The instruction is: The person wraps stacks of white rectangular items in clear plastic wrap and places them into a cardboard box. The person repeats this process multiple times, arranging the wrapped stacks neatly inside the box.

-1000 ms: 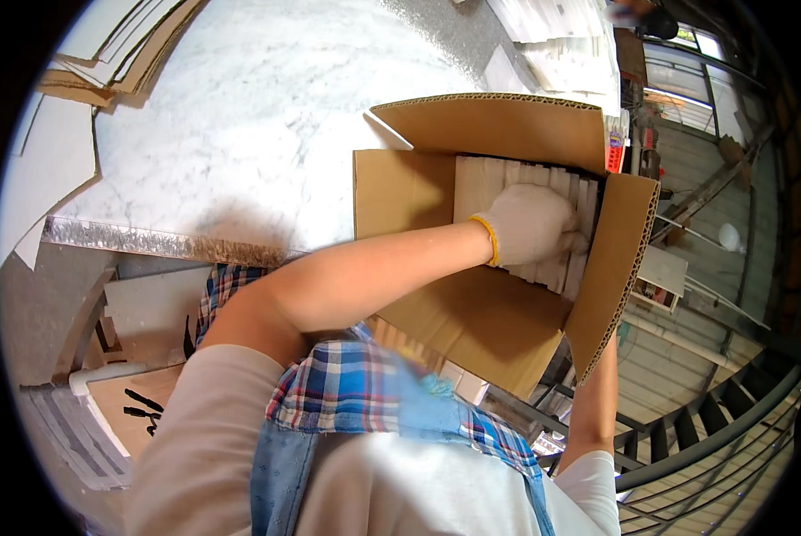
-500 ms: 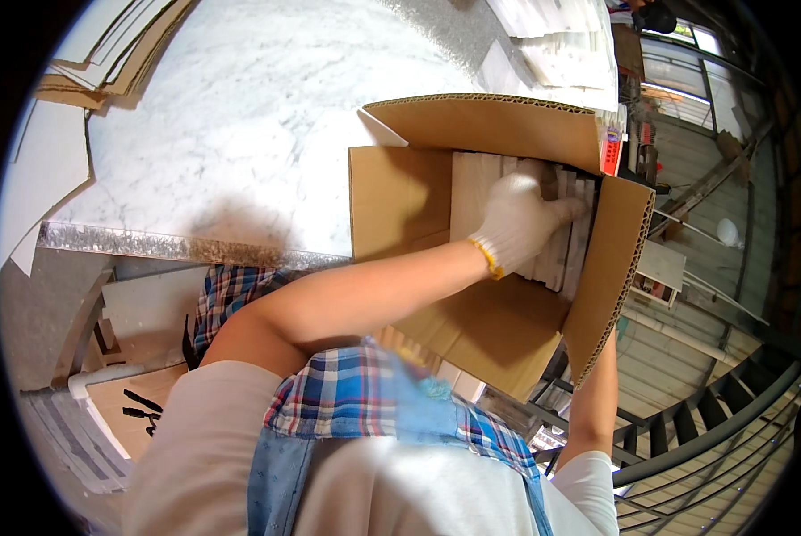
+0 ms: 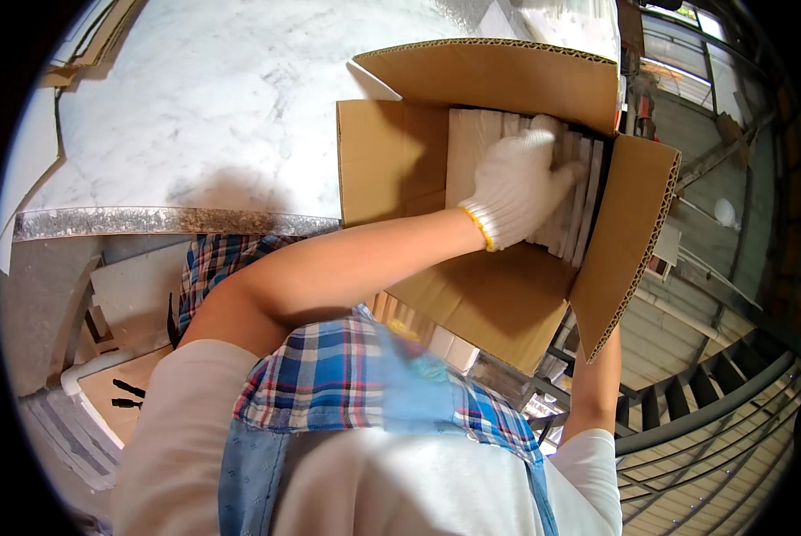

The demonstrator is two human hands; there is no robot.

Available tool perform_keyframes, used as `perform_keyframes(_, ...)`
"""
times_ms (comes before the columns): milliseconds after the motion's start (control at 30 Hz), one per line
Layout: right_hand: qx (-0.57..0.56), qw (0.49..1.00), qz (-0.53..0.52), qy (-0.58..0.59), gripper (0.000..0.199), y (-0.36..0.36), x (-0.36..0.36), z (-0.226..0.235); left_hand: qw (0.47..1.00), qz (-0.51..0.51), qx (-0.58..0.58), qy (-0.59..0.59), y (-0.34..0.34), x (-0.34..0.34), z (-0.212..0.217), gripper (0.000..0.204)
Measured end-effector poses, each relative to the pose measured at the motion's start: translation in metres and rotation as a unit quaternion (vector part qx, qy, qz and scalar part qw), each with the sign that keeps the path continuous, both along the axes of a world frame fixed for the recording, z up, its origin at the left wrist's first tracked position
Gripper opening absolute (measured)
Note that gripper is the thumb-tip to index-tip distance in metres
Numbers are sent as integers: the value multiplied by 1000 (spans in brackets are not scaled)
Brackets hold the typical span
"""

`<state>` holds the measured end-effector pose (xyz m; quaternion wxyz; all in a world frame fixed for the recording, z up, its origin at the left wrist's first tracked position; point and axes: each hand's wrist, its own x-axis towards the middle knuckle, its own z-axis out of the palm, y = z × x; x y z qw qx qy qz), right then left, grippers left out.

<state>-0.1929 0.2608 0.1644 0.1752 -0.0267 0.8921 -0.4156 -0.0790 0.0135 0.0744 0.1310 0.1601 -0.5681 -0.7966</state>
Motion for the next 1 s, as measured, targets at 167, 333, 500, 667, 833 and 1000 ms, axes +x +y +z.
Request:
perform_keyframes(167,14,1000,14,-1,44,2,0,6,986,-107,-97,78,6,4,-2,31)
perform_keyframes(333,24,1000,18,-2,47,3,2,9,959,-166,-198,114,6,1,-1,30)
perform_keyframes(500,23,999,36,-2,49,-1,-7,8,989,-44,-25,137,10,-32,-23,41)
perform_keyframes(667,16,999,49,-13,52,-5,-21,1,978,-145,138,56,-3,-30,-26,56)
perform_keyframes(833,24,997,71,17,55,-2,-17,1,981,-134,121,73,4,-33,-30,52)
perform_keyframes(1000,83,996,30,1,61,-23,-11,12,991,55,-59,107,5,-9,-10,42)
